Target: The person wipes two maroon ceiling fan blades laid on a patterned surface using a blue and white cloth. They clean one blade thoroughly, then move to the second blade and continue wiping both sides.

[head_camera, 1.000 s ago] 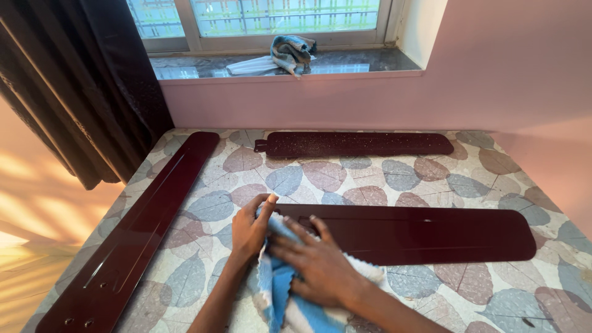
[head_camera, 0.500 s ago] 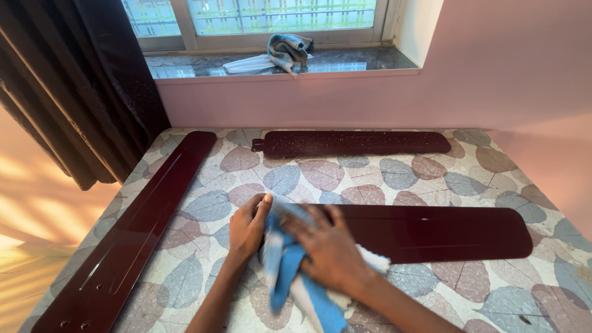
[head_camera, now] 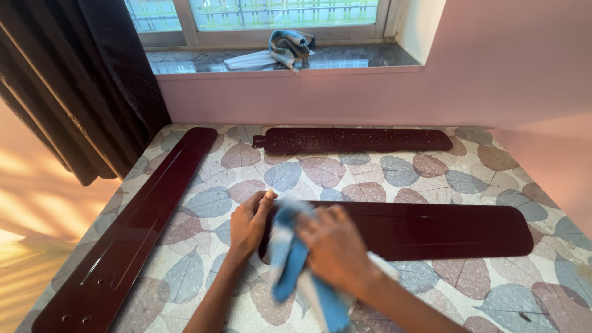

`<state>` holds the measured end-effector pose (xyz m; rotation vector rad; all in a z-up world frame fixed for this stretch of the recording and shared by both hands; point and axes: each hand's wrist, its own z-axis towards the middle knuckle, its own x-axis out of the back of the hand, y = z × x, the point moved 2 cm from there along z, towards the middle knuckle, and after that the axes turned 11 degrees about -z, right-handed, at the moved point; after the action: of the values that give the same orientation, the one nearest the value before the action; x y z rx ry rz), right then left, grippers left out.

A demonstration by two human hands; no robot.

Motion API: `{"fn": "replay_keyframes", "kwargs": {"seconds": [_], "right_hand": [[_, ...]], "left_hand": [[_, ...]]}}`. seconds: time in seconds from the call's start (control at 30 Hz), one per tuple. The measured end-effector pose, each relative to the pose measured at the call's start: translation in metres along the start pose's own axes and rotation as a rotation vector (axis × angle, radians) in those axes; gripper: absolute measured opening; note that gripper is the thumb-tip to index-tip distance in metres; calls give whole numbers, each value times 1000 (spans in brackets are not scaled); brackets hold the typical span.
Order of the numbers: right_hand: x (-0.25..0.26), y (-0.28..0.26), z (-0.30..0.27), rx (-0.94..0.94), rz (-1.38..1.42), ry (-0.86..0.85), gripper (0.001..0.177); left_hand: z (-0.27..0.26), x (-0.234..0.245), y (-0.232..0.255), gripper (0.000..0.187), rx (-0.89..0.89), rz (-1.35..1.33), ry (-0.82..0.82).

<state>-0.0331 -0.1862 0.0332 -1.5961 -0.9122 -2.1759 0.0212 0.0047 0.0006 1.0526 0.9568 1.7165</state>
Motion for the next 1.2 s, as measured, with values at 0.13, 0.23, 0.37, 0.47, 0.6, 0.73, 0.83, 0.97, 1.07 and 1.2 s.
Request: {"fn": "replay_keyframes", "kwargs": {"seconds": [0.13,0.23,0.37,0.47,0.6,0.73,0.83,0.97,1.07,1.2], "right_hand": [[1,25,-1,-177,-176,-210,26],[4,15,-5,-110,-313,-240,21],[-14,26,1,-193,-65,-56,34],[-30,29,2,-223,128,26,53],[-28,14,7,-106,132,167,64],[-15,-7,15,129,174,119,69],[-1,-23,16,297,333,-16,63],[14,-23,36,321,382,-70,64],[17,-26,43,263,340,53,66],[14,-35,30,354,332,-100,63]], "left_hand": [[-2,0,3,60,72,10,-11],[-2,0,3,61,63,-13,-11],[-1,0,1,62,56,-27,-10],[-1,1,1,63,-7,-74,-4],[0,3,-5,65,117,-171,1],[2,7,-11,72,114,-248,-17],[4,9,-17,78,56,-233,-15],[6,11,-21,79,139,-294,-37],[6,9,-23,78,204,-294,-41],[6,10,-23,76,117,-259,-38]]}}
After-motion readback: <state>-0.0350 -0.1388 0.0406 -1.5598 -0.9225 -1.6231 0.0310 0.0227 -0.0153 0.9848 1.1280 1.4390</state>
